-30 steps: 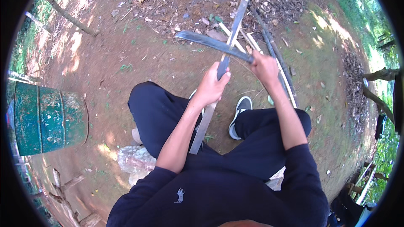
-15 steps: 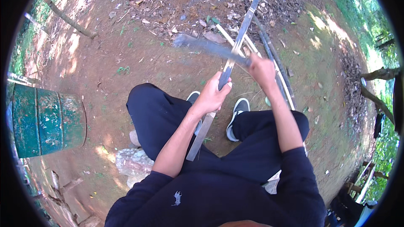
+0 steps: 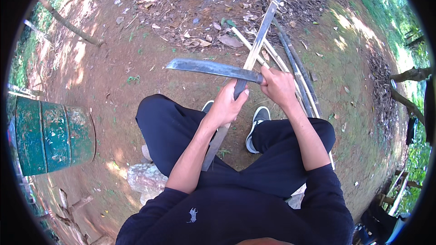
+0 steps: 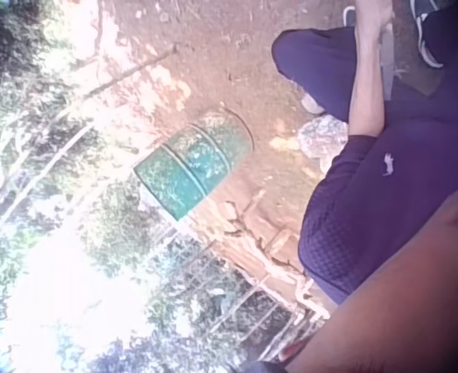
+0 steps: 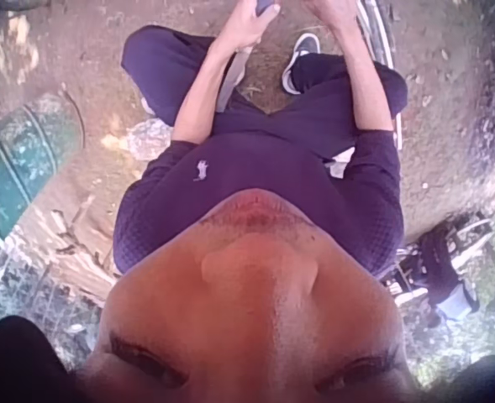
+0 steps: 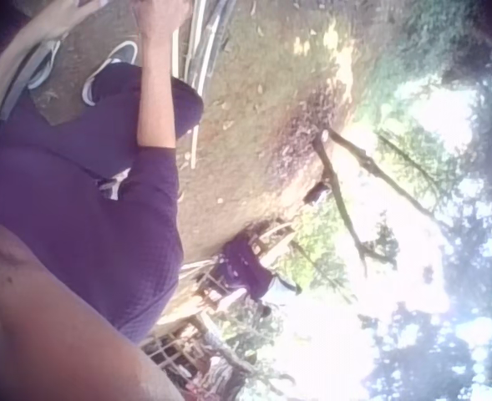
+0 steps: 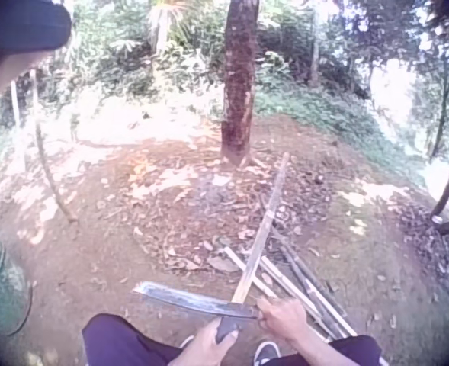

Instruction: The person strips bark from wood pieces using a blade while sitting outdoors, handling multiple pieces and placing them to the side.

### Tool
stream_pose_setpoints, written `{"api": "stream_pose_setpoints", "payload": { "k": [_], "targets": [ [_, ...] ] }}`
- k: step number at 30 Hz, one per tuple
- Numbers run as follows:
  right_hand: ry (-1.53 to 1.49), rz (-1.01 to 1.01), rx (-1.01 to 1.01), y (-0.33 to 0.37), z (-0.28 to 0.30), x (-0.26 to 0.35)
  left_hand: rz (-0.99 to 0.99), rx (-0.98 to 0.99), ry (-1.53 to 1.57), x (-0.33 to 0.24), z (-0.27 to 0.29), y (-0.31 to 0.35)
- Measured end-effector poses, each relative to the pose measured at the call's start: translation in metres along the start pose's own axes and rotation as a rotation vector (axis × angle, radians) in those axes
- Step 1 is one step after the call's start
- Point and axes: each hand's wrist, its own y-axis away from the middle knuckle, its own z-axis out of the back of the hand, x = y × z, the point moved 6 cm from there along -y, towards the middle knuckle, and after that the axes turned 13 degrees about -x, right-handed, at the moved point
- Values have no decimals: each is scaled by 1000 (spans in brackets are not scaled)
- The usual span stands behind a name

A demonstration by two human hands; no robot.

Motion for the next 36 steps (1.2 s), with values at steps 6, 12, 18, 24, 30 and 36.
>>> {"api": "stream_pose_setpoints", "payload": {
  "k": [6,12,18,24,30,36],
  "targets": [
    [28,-156,-46,3,-12,-49,2,20,0,4,0,0],
    [35,38,-7,-1,-10,-24,32,14,40,4,3,4],
    [76,-240,-90,-7,-5,-73,39,68,14,8,-4,6],
    [-18,-199,-86,0,-21,-62,9,24,-18,7,-6,2],
    [14,-45,12,-3,-19,-18,-141,-90,-83,22,2,-10],
    [74,-201,-64,-8,-27,-73,-206,-83,-226,2,0,-6]
  ]
}}
